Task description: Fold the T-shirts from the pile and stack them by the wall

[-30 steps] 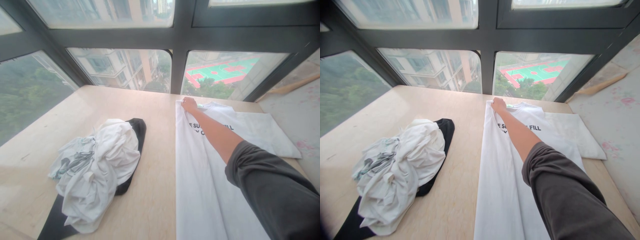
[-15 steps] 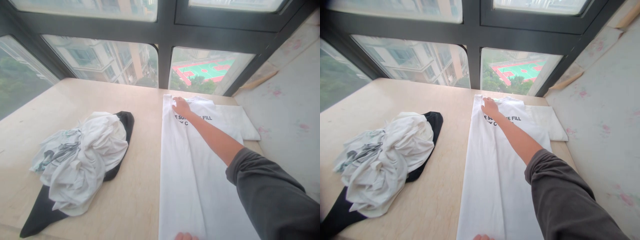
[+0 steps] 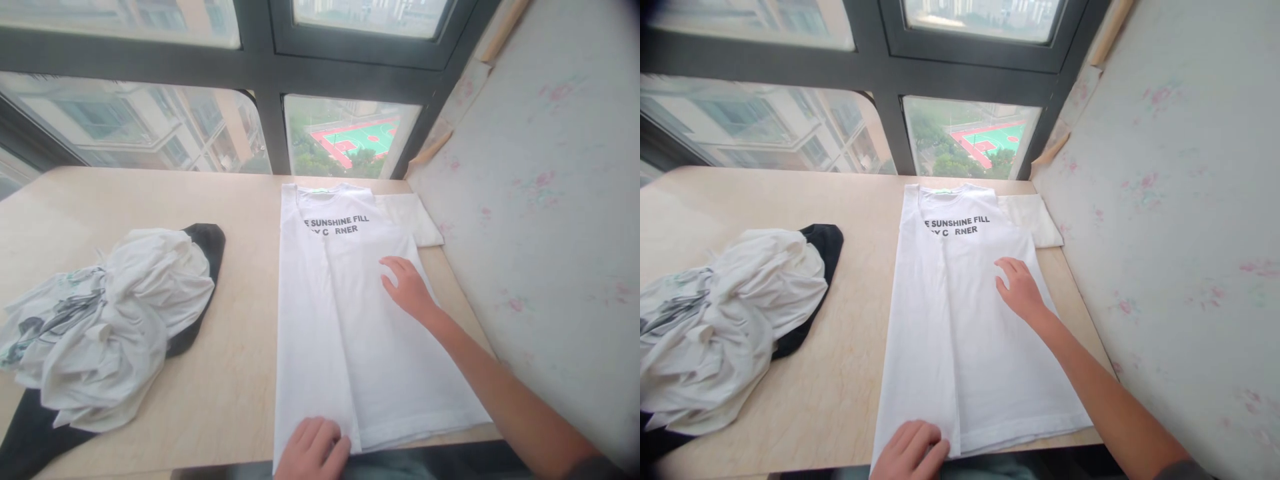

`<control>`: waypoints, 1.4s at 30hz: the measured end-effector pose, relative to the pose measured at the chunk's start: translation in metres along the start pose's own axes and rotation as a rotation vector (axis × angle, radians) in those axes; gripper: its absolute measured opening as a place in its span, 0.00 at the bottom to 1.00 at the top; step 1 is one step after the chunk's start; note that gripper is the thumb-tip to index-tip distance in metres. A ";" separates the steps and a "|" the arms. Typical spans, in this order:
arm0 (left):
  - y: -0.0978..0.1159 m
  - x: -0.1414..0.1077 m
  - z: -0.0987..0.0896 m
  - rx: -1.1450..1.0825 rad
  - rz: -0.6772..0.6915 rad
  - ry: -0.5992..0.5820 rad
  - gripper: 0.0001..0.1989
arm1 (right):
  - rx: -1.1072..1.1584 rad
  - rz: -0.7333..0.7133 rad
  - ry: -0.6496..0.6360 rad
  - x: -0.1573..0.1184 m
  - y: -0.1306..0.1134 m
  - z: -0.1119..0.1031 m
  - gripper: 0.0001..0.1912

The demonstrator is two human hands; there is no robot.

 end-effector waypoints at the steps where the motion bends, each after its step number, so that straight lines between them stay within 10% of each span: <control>1: 0.001 0.000 0.004 0.011 -0.001 0.004 0.13 | -0.018 0.041 0.012 -0.016 0.010 -0.008 0.21; 9: 0.001 0.003 0.008 0.258 0.022 0.049 0.16 | -0.103 0.226 0.185 -0.129 0.058 -0.037 0.24; 12: -0.010 0.001 -0.001 0.427 0.131 -0.055 0.32 | -0.110 0.127 0.182 -0.151 0.039 -0.037 0.27; 16: -0.018 0.002 -0.013 0.451 0.155 -0.119 0.26 | -0.080 -0.065 0.004 -0.157 -0.016 -0.018 0.29; 20: -0.024 0.022 -0.015 0.426 0.025 -0.110 0.16 | -0.020 -0.254 -0.171 -0.139 -0.079 0.017 0.26; 27: -0.053 0.045 0.012 0.545 -0.114 -0.168 0.28 | 0.010 -0.354 -0.217 -0.043 -0.153 0.085 0.26; 42: -0.106 0.026 -0.004 0.553 -0.127 -0.181 0.30 | -0.050 -0.277 -0.335 0.041 -0.213 0.150 0.31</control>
Point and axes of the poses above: each hand's wrist, its own x-axis towards the middle knuckle, its own z-axis out of the palm, y = z × x, the point moved 4 cm from there along x, towards the middle knuckle, and after that the axes turned 2 degrees about x, right-handed, at the moved point
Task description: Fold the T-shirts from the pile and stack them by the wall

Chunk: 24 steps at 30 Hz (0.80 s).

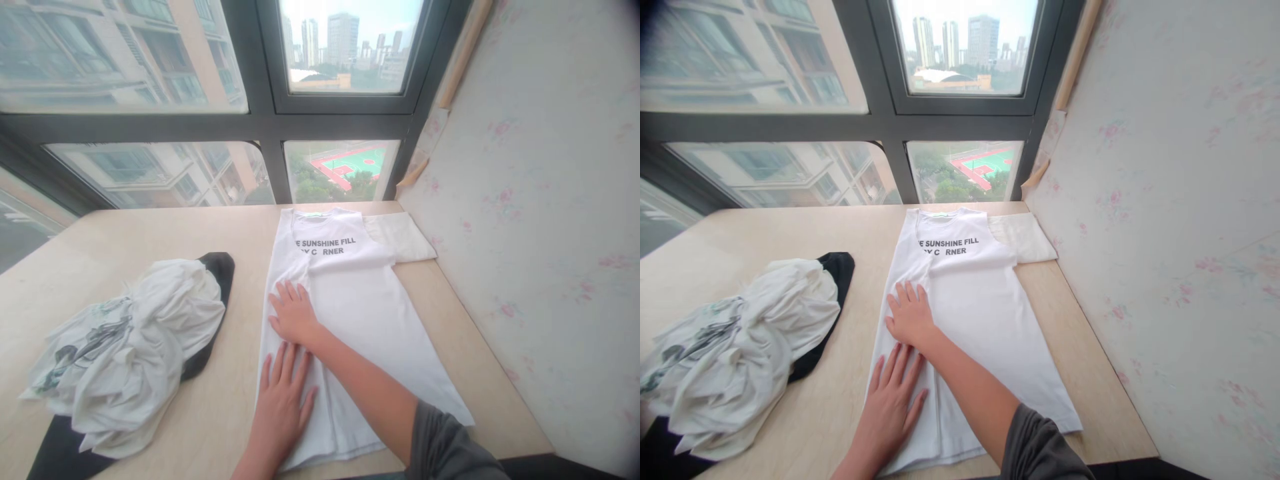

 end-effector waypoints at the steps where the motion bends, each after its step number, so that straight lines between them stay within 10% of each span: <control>1: -0.005 -0.001 0.000 0.006 0.007 0.002 0.31 | 0.003 0.001 -0.001 0.003 -0.003 0.001 0.31; 13: -0.016 -0.019 -0.014 0.012 0.125 0.024 0.32 | 0.400 -0.060 0.079 -0.042 -0.001 -0.009 0.28; 19: 0.007 -0.014 -0.033 -0.144 0.122 0.068 0.20 | 0.740 0.263 0.349 -0.110 0.122 -0.060 0.15; 24: 0.097 0.004 -0.039 -0.450 0.202 -0.001 0.18 | 0.533 0.673 0.486 -0.172 0.230 -0.105 0.15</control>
Point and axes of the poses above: each hand's wrist, its own x-axis towards the middle knuckle, its own z-axis out of the palm, y = z × x, the point moved 4 cm from there along x, towards the middle knuckle, and after that the axes turned 2 degrees about x, right-handed, at the moved point
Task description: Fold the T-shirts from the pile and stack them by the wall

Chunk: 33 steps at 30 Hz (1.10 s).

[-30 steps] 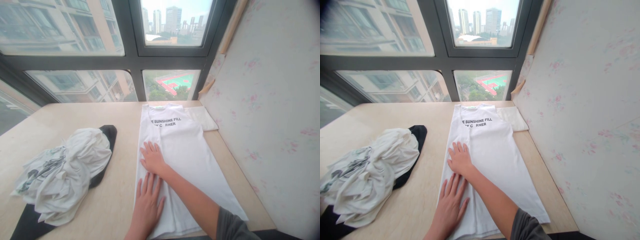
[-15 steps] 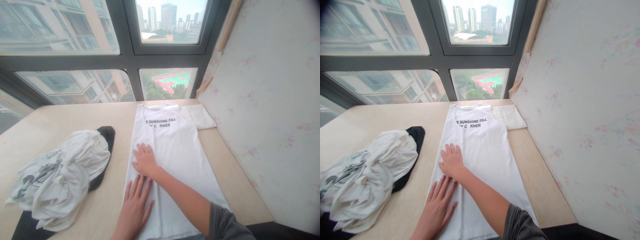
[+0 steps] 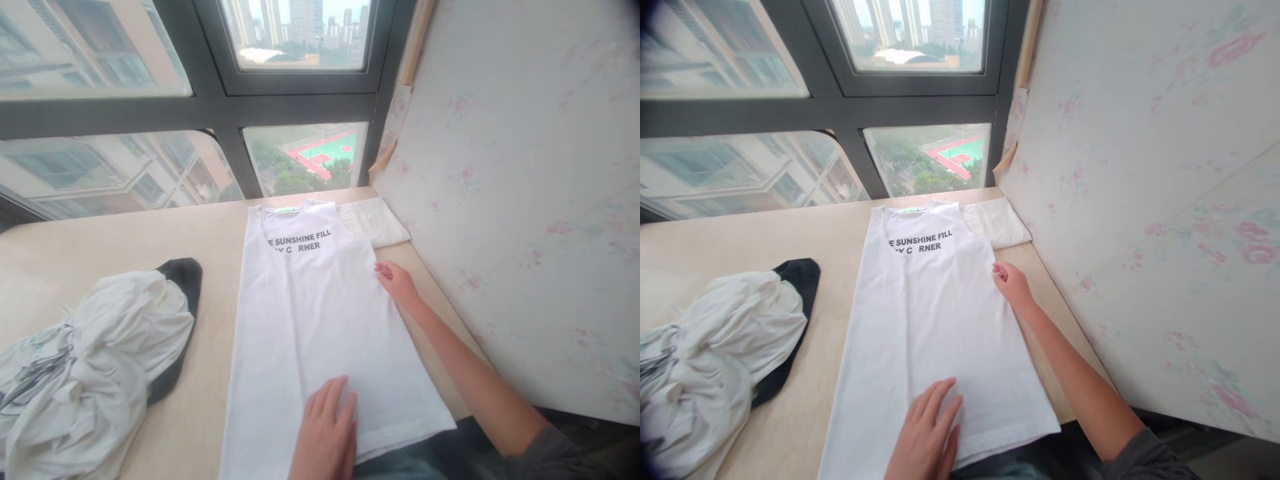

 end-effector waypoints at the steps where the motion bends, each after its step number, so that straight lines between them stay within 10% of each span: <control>1: 0.019 0.010 0.011 -0.045 0.019 -0.030 0.18 | -0.020 0.008 0.003 0.001 0.008 -0.011 0.15; 6: 0.102 0.055 0.055 -0.065 0.156 -0.125 0.18 | -0.107 -0.032 -0.057 -0.004 0.018 -0.023 0.12; 11: 0.141 0.078 0.074 0.020 0.175 -0.029 0.12 | -0.183 -0.039 -0.056 0.036 0.008 -0.010 0.17; 19: 0.158 0.088 0.101 -0.005 0.104 -0.267 0.09 | -0.196 0.048 -0.029 0.109 0.002 -0.001 0.10; 33: 0.150 0.105 0.093 -0.271 -0.141 -0.691 0.11 | -0.074 0.096 -0.169 0.117 -0.012 -0.003 0.14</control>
Point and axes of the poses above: each hand's wrist, its own x-axis towards the middle knuckle, its own z-axis out of the palm, y = z × x, the point moved 4 cm from there along x, towards the middle knuckle, and after that the axes turned 2 degrees about x, right-handed, at the moved point
